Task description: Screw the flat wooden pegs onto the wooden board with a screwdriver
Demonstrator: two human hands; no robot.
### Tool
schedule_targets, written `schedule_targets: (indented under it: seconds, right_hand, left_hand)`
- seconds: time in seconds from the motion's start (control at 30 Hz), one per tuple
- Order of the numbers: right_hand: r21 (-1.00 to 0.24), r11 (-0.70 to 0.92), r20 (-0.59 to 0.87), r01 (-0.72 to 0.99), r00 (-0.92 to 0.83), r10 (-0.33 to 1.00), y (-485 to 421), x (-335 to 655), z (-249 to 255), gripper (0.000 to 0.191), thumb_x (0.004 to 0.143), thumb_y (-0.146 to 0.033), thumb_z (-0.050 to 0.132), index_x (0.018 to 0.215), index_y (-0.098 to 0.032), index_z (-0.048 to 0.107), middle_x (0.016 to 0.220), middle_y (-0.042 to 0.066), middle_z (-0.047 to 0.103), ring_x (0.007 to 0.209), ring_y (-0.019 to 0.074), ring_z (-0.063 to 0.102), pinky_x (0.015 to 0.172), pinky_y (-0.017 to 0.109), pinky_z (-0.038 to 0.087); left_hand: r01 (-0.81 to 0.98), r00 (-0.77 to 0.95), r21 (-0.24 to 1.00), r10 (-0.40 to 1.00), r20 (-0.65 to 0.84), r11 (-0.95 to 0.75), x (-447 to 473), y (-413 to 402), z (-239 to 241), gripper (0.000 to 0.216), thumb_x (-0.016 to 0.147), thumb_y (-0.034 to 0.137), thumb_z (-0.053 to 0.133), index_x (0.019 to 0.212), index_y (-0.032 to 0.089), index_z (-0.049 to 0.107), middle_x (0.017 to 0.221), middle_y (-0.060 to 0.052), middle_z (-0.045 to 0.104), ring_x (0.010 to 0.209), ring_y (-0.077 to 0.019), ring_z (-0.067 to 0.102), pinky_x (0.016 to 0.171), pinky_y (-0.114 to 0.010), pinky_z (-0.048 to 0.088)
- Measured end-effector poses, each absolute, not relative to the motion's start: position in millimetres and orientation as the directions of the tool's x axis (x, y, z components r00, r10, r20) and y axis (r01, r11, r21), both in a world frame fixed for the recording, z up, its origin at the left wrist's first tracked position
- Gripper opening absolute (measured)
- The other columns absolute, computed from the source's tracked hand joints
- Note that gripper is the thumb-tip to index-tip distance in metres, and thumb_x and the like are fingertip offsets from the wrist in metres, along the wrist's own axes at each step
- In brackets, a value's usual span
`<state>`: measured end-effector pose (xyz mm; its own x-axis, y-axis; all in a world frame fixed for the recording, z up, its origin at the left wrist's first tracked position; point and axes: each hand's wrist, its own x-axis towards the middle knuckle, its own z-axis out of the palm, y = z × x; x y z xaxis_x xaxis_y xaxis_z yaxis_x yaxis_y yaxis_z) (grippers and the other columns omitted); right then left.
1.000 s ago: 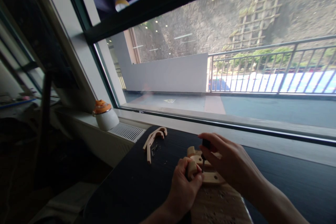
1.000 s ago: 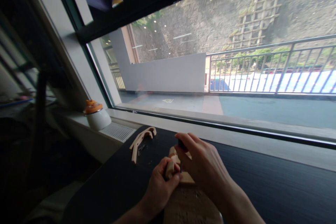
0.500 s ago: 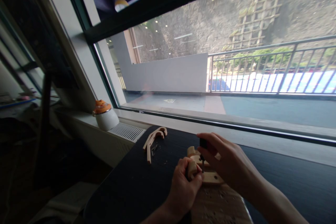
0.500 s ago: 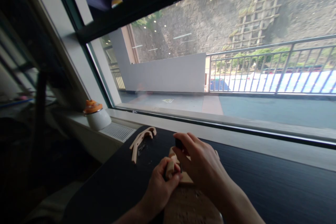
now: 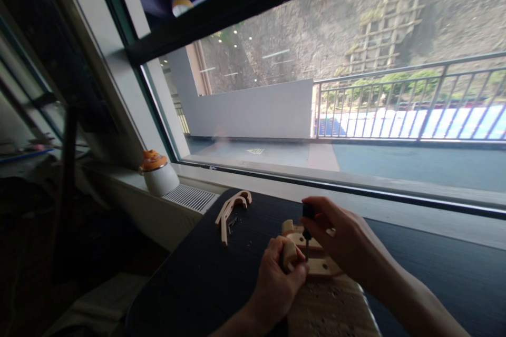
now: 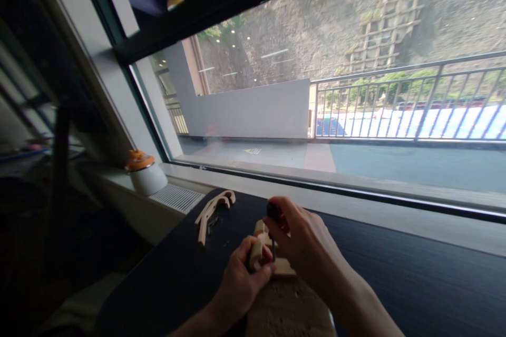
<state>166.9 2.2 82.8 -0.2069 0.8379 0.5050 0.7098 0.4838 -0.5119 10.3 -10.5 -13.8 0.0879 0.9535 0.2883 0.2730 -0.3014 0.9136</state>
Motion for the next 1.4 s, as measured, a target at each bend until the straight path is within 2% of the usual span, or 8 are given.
schedule_targets:
  seconds: [0.13,0.3,0.47,0.67,0.87,1.07,1.3,1.4]
  right_hand:
    - [-0.518,0.474,0.515,0.712,-0.183,0.837,2.3,166.4,80.0,0.022,0.084,-0.035,0.059,0.103,-0.025,0.056,0.073,-0.001,0.068,0.063,0.0155,0.064,0.059,0.027,0.047]
    - [-0.444,0.509,0.531,0.737,-0.241,0.812,-2.6,166.5,80.8,0.031,0.088,-0.033,0.053,0.119,-0.031,0.054,0.08,0.0,0.069,0.064,0.0156,0.065,0.057,0.026,0.046]
    - [-0.387,0.531,0.497,0.754,-0.314,0.809,-4.5,165.8,85.6,0.03,0.09,-0.032,0.05,0.119,-0.034,0.055,0.089,0.0,0.071,0.071,0.0165,0.066,0.057,0.026,0.046]
    - [-0.374,0.494,0.506,0.785,-0.273,0.818,-0.4,165.1,85.9,0.024,0.085,-0.036,0.056,0.107,-0.026,0.058,0.075,0.0,0.07,0.06,0.0162,0.063,0.052,0.025,0.043]
    - [-0.417,0.579,0.517,0.701,-0.341,0.785,-8.9,163.1,88.9,0.029,0.092,-0.032,0.044,0.118,-0.029,0.056,0.102,0.003,0.071,0.08,0.0165,0.067,0.061,0.025,0.047]
    - [-0.473,0.526,0.489,0.707,-0.286,0.824,-3.1,165.7,86.3,0.026,0.09,-0.034,0.048,0.115,-0.03,0.056,0.089,0.001,0.071,0.074,0.0164,0.067,0.062,0.026,0.046]
    - [-0.417,0.409,0.434,0.812,-0.217,0.874,0.6,165.0,82.0,0.02,0.087,-0.043,0.05,0.088,-0.023,0.053,0.063,-0.002,0.062,0.053,0.0161,0.056,0.053,0.027,0.039]
    - [-0.407,0.417,0.426,0.813,-0.235,0.874,0.9,164.0,77.9,0.023,0.088,-0.041,0.049,0.102,-0.025,0.056,0.062,-0.002,0.062,0.053,0.0162,0.056,0.052,0.027,0.039]
  left_hand:
    - [0.267,0.08,0.918,0.957,0.28,-0.292,11.1,-10.3,-14.7,0.01,0.073,0.012,0.061,0.077,0.019,0.054,0.081,0.0,0.058,0.077,-0.0151,0.053,0.074,-0.025,0.041]
    - [0.258,0.078,0.92,0.955,0.285,-0.296,12.6,-10.8,-12.9,0.009,0.074,0.012,0.059,0.076,0.019,0.053,0.08,0.0,0.057,0.076,-0.0152,0.052,0.074,-0.026,0.041]
    - [0.252,0.063,0.919,0.953,0.297,-0.303,12.7,-10.1,-12.7,0.01,0.073,0.011,0.058,0.077,0.019,0.053,0.08,0.0,0.056,0.076,-0.0149,0.052,0.074,-0.026,0.041]
    - [0.266,0.064,0.917,0.955,0.29,-0.296,12.8,-9.4,-14.4,0.009,0.073,0.012,0.058,0.075,0.019,0.053,0.079,0.0,0.056,0.075,-0.0146,0.051,0.075,-0.026,0.041]
    - [0.253,0.059,0.913,0.947,0.315,-0.319,14.9,-10.4,-12.9,0.01,0.072,0.011,0.057,0.074,0.019,0.051,0.079,0.001,0.055,0.075,-0.0141,0.051,0.073,-0.025,0.04]
    - [0.248,0.06,0.923,0.956,0.288,-0.293,13.5,-9.3,-15.5,0.009,0.073,0.012,0.058,0.077,0.019,0.053,0.079,0.0,0.056,0.075,-0.0143,0.052,0.073,-0.025,0.041]
    - [0.28,0.05,0.914,0.955,0.292,-0.294,13.4,-9.5,-16.7,0.009,0.074,0.012,0.058,0.075,0.019,0.053,0.078,0.001,0.056,0.074,-0.014,0.051,0.074,-0.025,0.041]
    - [0.271,0.046,0.916,0.954,0.295,-0.296,14.0,-10.1,-15.7,0.009,0.074,0.012,0.058,0.075,0.019,0.052,0.078,0.001,0.055,0.074,-0.0139,0.051,0.074,-0.025,0.041]
